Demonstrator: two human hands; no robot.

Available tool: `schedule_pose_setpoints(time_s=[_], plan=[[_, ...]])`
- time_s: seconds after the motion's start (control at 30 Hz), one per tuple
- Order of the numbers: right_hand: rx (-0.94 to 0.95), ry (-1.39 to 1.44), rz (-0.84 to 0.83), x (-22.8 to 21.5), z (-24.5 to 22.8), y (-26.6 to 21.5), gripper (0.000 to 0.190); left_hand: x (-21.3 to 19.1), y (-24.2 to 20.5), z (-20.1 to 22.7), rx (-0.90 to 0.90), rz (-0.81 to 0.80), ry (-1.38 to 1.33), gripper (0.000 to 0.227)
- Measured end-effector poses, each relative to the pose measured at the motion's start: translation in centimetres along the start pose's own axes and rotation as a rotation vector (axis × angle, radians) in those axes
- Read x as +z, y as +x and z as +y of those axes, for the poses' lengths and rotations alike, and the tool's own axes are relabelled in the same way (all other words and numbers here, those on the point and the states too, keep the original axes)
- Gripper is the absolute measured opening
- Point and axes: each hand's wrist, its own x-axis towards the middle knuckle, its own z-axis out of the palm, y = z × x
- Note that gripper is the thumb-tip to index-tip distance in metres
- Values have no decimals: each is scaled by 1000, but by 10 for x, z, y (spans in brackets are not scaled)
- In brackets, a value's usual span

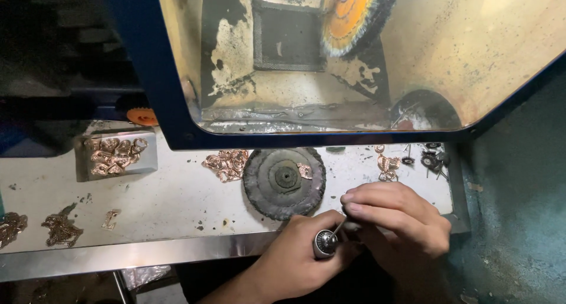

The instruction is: Polishing small metal jewelry components using a handheld rotary tool at a workbench

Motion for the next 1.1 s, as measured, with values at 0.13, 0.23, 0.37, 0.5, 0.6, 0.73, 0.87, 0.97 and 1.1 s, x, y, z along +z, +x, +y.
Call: schedule_pose_setpoints(time_s=[0.13,0.23,0.37,0.5,0.6,0.73,0.87,0.97,1.1], plan=[[-54,-4,25,1,6,1,13,0,1,1,8,-17,-1,6],[-36,-30,14,-2,5,3,13,1,1,1,18,-15,-20,4],[-89,-50,-129,-21,0,10,18,3,0,-1,3,-25,-46,4],[-194,-68,-214,-25,-7,13,30,-1,2,7,8,-70,-19,33],[-296,-152,-332,-32,4,11,33,2,1,-2,29,-78,-19,21],[-205,-57,-303,-30,16,-13,22,1,-1,0,-28,-67,-6,29],[-12,-115,-231,-45,41,-49,44,-6,-9,-1,-91,-54,-330,25],[133,-347,-234,-50,66,-79,46,-8,-10,-2,-29,-65,-595,30],[142,-397,-194,-46,76,-92,28,-5,-6,0,13,-62,-774,43]])
